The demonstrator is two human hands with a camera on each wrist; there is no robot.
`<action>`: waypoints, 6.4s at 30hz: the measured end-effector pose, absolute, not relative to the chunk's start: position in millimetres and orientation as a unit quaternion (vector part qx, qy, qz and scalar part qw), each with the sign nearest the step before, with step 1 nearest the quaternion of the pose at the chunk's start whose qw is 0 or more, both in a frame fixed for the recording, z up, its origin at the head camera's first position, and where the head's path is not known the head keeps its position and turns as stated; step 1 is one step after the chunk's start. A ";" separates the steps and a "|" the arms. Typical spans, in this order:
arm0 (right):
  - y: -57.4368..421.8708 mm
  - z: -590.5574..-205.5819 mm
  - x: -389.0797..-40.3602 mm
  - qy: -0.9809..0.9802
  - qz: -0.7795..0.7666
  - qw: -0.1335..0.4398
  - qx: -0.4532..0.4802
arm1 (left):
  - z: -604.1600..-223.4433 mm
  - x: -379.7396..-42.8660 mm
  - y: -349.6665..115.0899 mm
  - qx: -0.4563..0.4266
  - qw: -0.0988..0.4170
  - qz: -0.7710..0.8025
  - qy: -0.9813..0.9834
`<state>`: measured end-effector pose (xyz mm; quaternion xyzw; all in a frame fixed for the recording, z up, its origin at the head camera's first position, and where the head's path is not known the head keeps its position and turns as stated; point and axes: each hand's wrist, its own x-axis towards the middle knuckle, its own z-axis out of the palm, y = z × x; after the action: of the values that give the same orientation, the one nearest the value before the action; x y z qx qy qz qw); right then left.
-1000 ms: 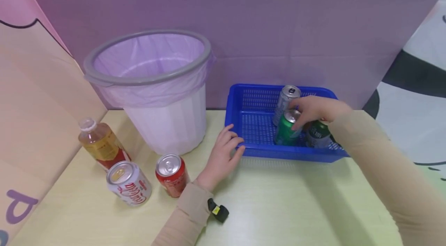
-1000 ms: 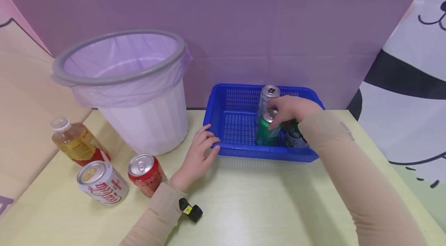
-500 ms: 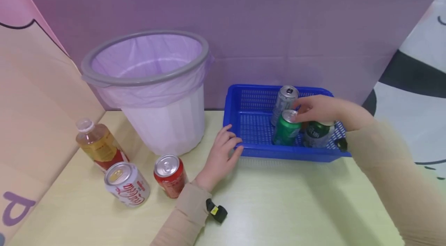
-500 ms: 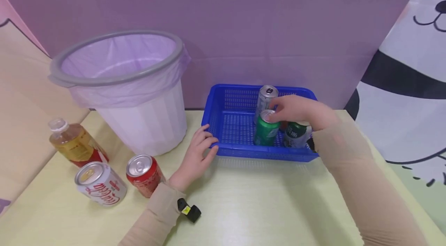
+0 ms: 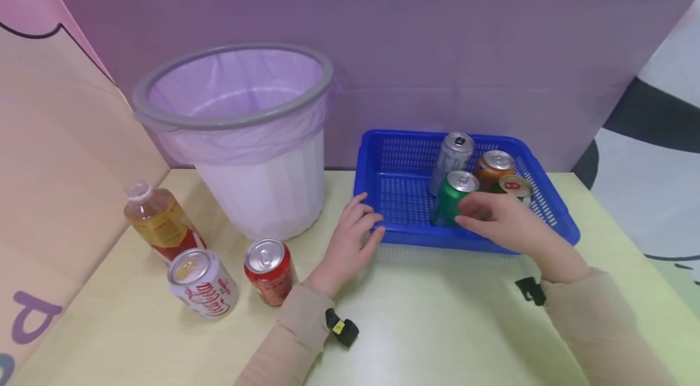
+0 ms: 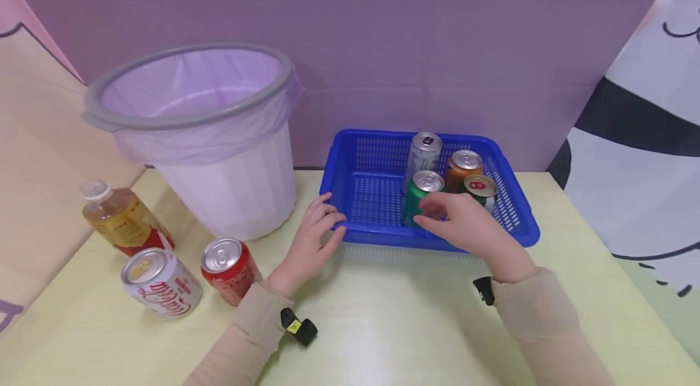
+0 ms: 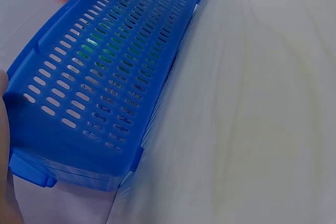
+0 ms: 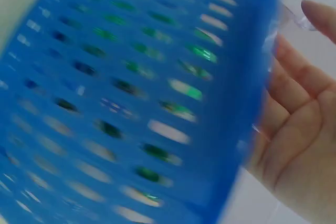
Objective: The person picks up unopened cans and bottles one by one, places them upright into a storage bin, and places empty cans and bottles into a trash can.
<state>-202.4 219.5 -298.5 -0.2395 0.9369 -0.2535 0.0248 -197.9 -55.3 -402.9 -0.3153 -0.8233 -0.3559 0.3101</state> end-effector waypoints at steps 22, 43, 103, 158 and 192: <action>217.5 -336.2 -193.1 0.940 -0.274 -0.061 -0.193 | -404.5 -198.3 -57.1 -0.312 0.300 -0.353 -0.830; 216.3 -342.0 -191.0 0.950 -0.202 -0.120 -0.203 | -404.5 -199.7 -55.8 -0.313 0.298 -0.357 -0.828; 219.0 -342.3 -189.8 0.940 -0.222 -0.114 -0.231 | -339.5 -149.0 -72.1 -0.306 0.255 -0.365 -0.842; 218.9 -346.4 -188.8 0.943 -0.215 -0.128 -0.221 | -355.3 -101.9 -169.2 0.013 0.110 -0.396 -0.911; 216.7 -346.3 -187.0 0.939 -0.212 -0.149 -0.227 | -374.1 -107.3 -161.3 0.048 0.075 -0.491 -0.867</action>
<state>-187.0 216.7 -346.3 -0.2269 0.9387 -0.2122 -0.1492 -107.3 -161.3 -374.1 0.0482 -0.8665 -0.4912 0.0745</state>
